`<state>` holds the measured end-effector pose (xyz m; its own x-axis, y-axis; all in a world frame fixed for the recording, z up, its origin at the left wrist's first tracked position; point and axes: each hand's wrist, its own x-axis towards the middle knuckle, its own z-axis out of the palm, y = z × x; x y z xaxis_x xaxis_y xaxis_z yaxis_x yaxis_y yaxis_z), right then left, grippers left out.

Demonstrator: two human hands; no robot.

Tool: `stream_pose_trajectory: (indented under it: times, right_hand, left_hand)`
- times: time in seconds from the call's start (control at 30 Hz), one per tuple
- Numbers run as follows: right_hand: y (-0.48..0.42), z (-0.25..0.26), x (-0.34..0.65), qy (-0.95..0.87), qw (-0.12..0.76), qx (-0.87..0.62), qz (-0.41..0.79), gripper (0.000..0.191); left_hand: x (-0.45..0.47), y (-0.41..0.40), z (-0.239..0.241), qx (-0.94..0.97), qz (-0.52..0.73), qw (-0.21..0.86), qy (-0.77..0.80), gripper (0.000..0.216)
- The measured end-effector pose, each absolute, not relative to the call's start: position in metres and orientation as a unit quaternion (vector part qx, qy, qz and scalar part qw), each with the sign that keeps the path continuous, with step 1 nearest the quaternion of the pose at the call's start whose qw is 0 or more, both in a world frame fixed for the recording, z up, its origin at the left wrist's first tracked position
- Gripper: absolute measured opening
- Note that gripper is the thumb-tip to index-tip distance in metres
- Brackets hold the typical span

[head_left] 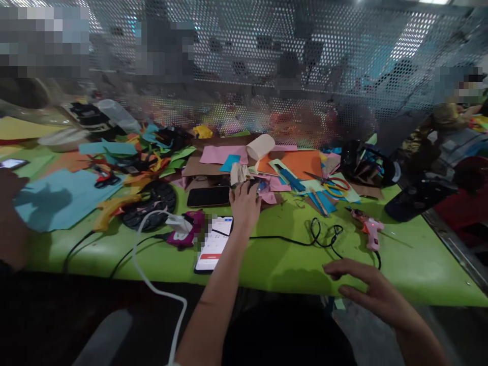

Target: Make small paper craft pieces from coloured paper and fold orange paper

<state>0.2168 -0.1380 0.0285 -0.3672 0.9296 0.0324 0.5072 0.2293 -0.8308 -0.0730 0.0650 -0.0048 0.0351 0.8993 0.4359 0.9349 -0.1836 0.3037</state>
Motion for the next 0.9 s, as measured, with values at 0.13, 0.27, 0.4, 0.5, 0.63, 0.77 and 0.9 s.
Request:
stream_pose_trajectory:
  times: [0.13,0.27,0.4,0.5,0.63,0.77,0.9]
  right_hand:
    - [-0.093,0.042,0.204,-0.780,0.262,-0.499,0.272,0.031]
    - [-0.026,0.037,0.174,-0.837,0.226,-0.461,0.187,0.042]
    - [0.033,0.014,0.139,-0.871,0.169,-0.436,0.153,0.062]
    - [0.059,0.001,0.126,-0.883,0.143,-0.423,0.146,0.054]
    - [0.069,0.002,0.133,-0.866,0.164,-0.455,0.127,0.050]
    - [0.065,0.013,0.139,-0.814,0.272,-0.488,0.158,0.038]
    - [0.065,0.017,0.127,-0.730,0.365,-0.472,0.333,0.036]
  left_hand:
    - [-0.071,0.038,-0.002,-0.670,-0.263,0.037,-0.693,0.026]
    - [-0.066,0.026,-0.007,-0.653,-0.217,0.017,-0.725,0.037]
    - [-0.062,0.028,-0.014,-0.659,-0.186,-0.005,-0.729,0.040]
    - [-0.062,0.031,-0.019,-0.660,-0.191,-0.007,-0.727,0.045]
    - [-0.066,0.033,-0.025,-0.641,-0.272,-0.037,-0.717,0.060]
    - [-0.062,0.032,-0.023,-0.628,-0.385,-0.102,-0.669,0.063]
    - [-0.050,0.024,-0.018,-0.624,-0.462,-0.155,-0.611,0.060]
